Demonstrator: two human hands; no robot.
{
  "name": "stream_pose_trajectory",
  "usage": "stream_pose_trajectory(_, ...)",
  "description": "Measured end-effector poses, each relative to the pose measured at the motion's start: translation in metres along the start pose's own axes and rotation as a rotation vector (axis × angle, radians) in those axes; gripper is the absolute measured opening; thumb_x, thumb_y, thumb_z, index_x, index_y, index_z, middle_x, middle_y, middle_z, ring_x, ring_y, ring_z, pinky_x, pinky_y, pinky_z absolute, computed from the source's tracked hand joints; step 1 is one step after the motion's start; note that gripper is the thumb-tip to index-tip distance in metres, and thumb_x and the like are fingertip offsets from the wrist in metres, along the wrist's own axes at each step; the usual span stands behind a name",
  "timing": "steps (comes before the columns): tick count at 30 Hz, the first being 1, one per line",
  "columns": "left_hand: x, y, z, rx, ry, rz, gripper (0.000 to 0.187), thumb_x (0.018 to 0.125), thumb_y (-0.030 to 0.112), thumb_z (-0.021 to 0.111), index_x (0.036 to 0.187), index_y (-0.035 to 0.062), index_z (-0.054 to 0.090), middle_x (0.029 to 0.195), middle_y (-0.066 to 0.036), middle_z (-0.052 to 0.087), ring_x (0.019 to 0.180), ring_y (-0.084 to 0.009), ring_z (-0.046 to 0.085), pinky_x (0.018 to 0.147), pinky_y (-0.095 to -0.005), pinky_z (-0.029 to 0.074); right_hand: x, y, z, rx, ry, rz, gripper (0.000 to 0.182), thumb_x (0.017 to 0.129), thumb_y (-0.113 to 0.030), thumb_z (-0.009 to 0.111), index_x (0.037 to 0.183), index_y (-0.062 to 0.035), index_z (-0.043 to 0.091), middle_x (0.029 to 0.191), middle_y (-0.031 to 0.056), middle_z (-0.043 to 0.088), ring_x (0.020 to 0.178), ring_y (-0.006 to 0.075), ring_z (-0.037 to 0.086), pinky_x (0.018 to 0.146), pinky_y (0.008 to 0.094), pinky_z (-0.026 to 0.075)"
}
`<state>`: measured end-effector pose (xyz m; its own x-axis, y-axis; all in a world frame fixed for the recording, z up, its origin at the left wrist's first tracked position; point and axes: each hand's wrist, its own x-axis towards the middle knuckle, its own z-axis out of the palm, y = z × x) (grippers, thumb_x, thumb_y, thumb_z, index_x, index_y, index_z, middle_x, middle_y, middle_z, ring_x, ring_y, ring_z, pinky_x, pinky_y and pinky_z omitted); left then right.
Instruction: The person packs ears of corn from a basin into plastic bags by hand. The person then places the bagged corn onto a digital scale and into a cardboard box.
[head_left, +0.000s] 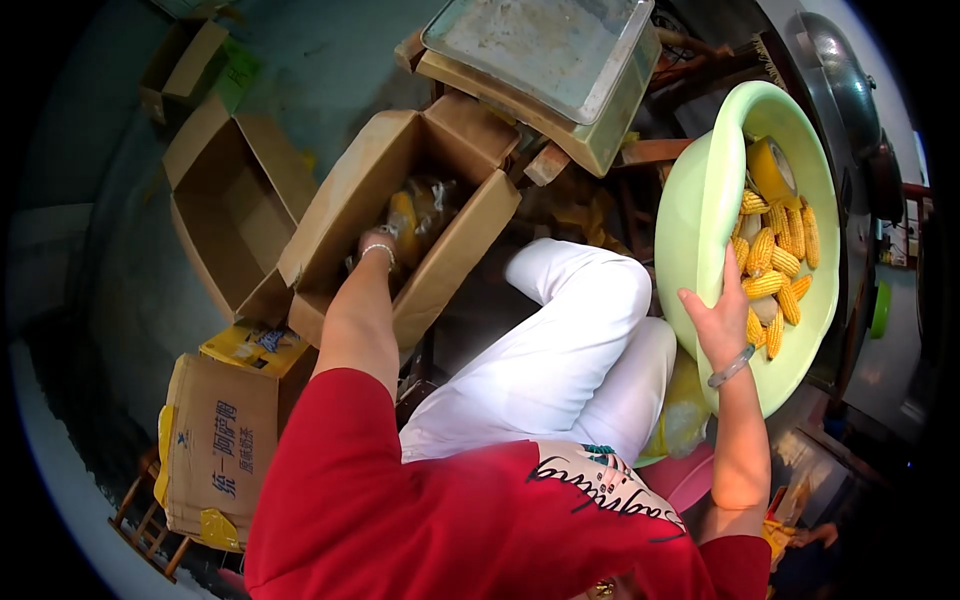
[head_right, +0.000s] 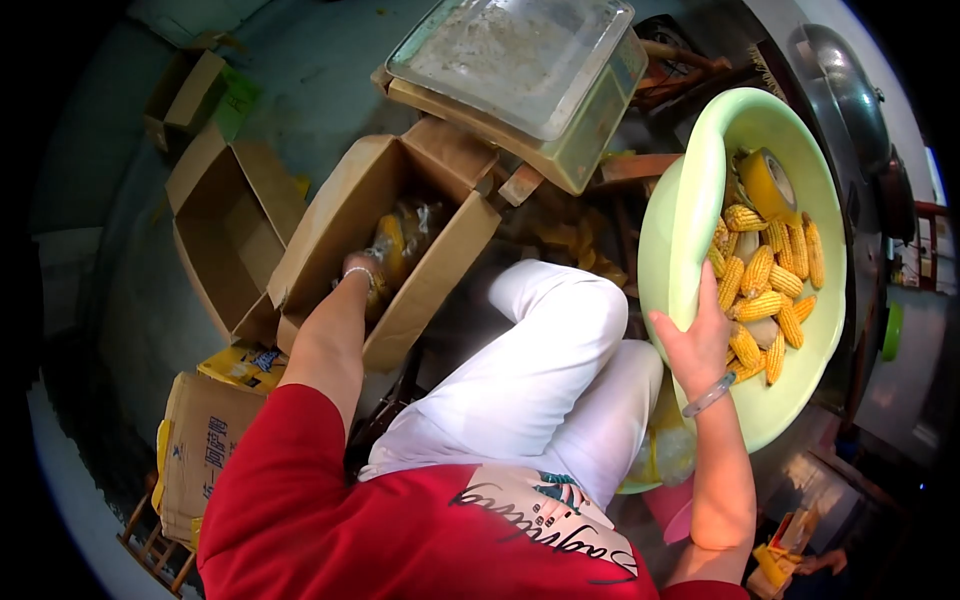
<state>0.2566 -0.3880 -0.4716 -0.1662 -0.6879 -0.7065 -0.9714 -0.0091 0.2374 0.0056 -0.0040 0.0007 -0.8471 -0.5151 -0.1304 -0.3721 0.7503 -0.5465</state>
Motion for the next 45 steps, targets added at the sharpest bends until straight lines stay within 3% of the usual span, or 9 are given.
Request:
stream_pose_trajectory(6,-0.095,0.056,-0.078,0.21,0.155,0.131,0.032,0.083,0.015,0.053,0.112,0.0082,0.061,0.116,-0.015,0.06,0.106,-0.0277,0.059,0.089,-0.0383,0.047,0.0,0.003,0.0,0.011,0.002,-0.021,0.08,0.069,-0.008,0.069,0.137,0.0039,0.027,0.118,0.0211,0.055,0.103,0.0284,0.058,0.087,0.0342,0.046)
stream_pose_trajectory(9,-0.126,0.057,-0.078,0.567,0.409,0.762,0.04,0.082,0.015,0.053,0.122,0.011,0.055,0.126,-0.015,0.053,0.119,-0.0286,0.048,0.101,-0.0434,0.036,0.0,-0.003,-0.001,0.026,-0.008,-0.016,0.08,0.07,-0.008,0.069,0.137,0.0038,0.027,0.118,0.0205,0.055,0.103,0.0278,0.058,0.087,0.0339,0.046)
stream_pose_trajectory(12,-0.124,0.051,-0.067,0.89,0.139,0.881,0.048,0.082,0.015,0.054,0.129,0.013,0.049,0.137,-0.014,0.042,0.131,-0.0292,0.034,0.107,-0.048,0.025,0.0,-0.003,-0.002,0.034,-0.017,-0.009,0.08,0.07,-0.007,0.068,0.137,0.003,0.027,0.118,0.02,0.054,0.104,0.0272,0.057,0.087,0.0337,0.046)
stream_pose_trajectory(15,-0.112,0.037,-0.06,0.898,-0.16,0.448,0.045,0.082,0.014,0.051,0.127,0.0104,0.052,0.134,-0.016,0.045,0.127,-0.0295,0.04,0.103,-0.0456,0.033,0.001,-0.008,-0.002,0.056,-0.027,0.003,0.08,0.07,-0.007,0.068,0.138,0.0023,0.027,0.119,0.0197,0.054,0.105,0.0271,0.056,0.088,0.0336,0.046)
stream_pose_trajectory(19,-0.043,-0.01,-0.02,0.897,-0.418,0.329,0.036,0.084,0.014,0.046,0.117,0.0079,0.06,0.126,-0.018,0.052,0.118,-0.0306,0.05,0.095,-0.0412,0.042,0.001,-0.001,-0.002,0.017,-0.012,-0.023,0.08,0.07,-0.007,0.068,0.138,0.0015,0.027,0.118,0.0207,0.053,0.106,0.0281,0.055,0.088,0.0343,0.045)
stream_pose_trajectory(21,-0.017,-0.041,0.007,0.786,-0.369,0.363,0.034,0.084,0.015,0.044,0.111,0.0066,0.063,0.117,-0.019,0.058,0.11,-0.0324,0.055,0.091,-0.0392,0.045,0.001,-0.001,-0.002,0.001,-0.021,-0.022,0.08,0.069,-0.007,0.068,0.137,0.001,0.028,0.118,0.0213,0.052,0.107,0.0296,0.054,0.088,0.0352,0.045)
stream_pose_trajectory(30,-0.186,0.045,-0.081,-0.05,-0.044,0.633,0.05,0.085,0.047,0.053,0.107,0.0026,0.061,0.099,-0.022,0.064,0.097,-0.0352,0.06,0.082,-0.0412,0.046,0.0,0.003,-0.003,0.017,0.018,-0.043,0.08,0.068,-0.012,0.07,0.136,-0.0009,0.03,0.11,0.0209,0.059,0.097,0.0339,0.059,0.084,0.0382,0.046)
stream_pose_trajectory(35,-0.244,0.05,-0.095,0.32,-0.137,0.756,0.065,0.077,0.036,0.065,0.13,0.0091,0.04,0.106,-0.02,0.061,0.097,-0.0334,0.06,0.083,-0.0412,0.047,0.0,0.01,-0.004,-0.039,0.039,-0.109,0.082,0.068,-0.018,0.071,0.137,-0.0022,0.029,0.113,0.0241,0.056,0.097,0.0373,0.058,0.083,0.0394,0.046)
stream_pose_trajectory(45,-0.249,0.037,-0.092,0.557,0.08,0.74,0.033,0.077,0.013,0.057,0.109,0.0073,0.048,0.082,-0.017,0.065,0.079,-0.0354,0.063,0.07,-0.0448,0.05,0.0,0.008,-0.006,-0.043,0.003,-0.069,0.082,0.068,-0.021,0.072,0.136,-0.0032,0.03,0.109,0.024,0.058,0.094,0.0387,0.058,0.081,0.0417,0.047)
